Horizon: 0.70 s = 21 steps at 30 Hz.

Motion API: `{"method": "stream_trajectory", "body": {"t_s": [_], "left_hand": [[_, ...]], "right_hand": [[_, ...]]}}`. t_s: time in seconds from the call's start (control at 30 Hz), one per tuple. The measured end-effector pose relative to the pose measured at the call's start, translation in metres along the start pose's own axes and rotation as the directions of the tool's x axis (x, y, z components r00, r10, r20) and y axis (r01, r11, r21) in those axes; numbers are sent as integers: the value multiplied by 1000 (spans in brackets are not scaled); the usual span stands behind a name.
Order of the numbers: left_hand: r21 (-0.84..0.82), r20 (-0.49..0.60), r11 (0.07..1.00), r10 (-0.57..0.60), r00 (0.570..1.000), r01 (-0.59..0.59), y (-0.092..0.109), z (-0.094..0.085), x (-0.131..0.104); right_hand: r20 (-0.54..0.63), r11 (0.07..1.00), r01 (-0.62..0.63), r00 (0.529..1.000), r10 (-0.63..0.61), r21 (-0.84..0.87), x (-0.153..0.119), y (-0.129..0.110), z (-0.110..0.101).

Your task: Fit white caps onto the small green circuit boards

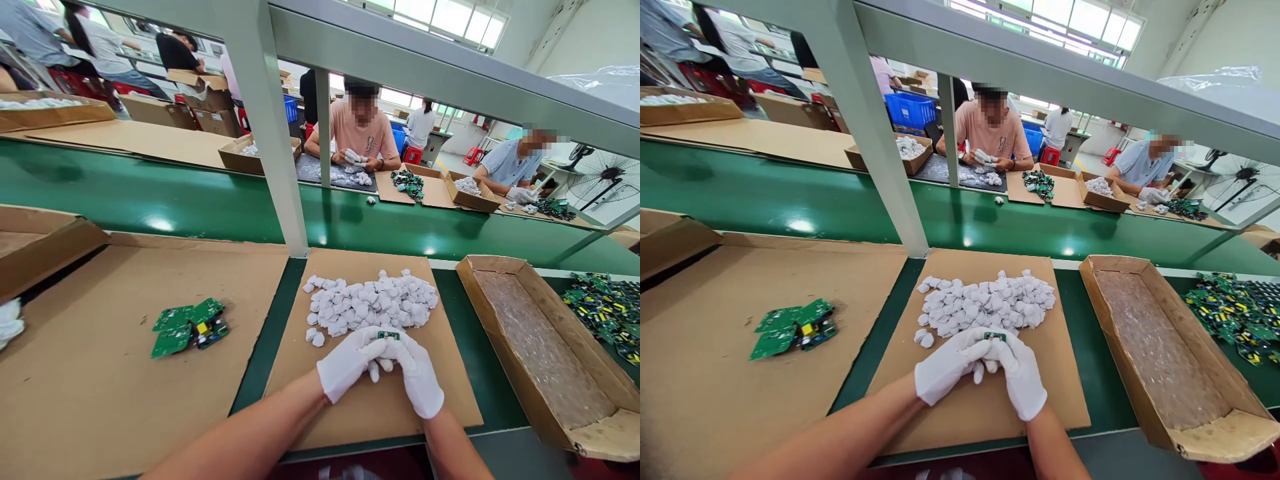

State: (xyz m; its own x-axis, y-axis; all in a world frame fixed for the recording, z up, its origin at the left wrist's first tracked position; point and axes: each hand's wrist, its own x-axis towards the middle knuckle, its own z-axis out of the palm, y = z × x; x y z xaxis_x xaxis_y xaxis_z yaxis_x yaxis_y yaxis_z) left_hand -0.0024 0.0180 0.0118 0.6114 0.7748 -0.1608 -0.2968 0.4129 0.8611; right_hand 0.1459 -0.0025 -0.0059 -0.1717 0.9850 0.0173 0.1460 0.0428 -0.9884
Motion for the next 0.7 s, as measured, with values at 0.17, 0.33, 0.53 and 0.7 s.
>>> {"method": "stream_trajectory", "body": {"t_s": [0.17, 0.33, 0.53, 0.7], "left_hand": [[-89, 50, 996, -4, 999, 9, -2, -1, -1], [-74, 16, 997, -23, 1000, 24, -9, -5, 2], [-110, 15, 994, 25, 1000, -23, -12, -5, 3], [-42, 15, 999, -9, 1000, 10, -5, 0, 0]], "right_hand": [[14, 998, -23, 1000, 22, 59, 1, 6, -4], [-39, 998, 24, 999, -26, -63, 3, 3, 1], [-21, 1000, 12, 1000, -11, 5, 1, 5, 1], [-40, 999, 18, 999, -19, -32, 1, 0, 1]]}}
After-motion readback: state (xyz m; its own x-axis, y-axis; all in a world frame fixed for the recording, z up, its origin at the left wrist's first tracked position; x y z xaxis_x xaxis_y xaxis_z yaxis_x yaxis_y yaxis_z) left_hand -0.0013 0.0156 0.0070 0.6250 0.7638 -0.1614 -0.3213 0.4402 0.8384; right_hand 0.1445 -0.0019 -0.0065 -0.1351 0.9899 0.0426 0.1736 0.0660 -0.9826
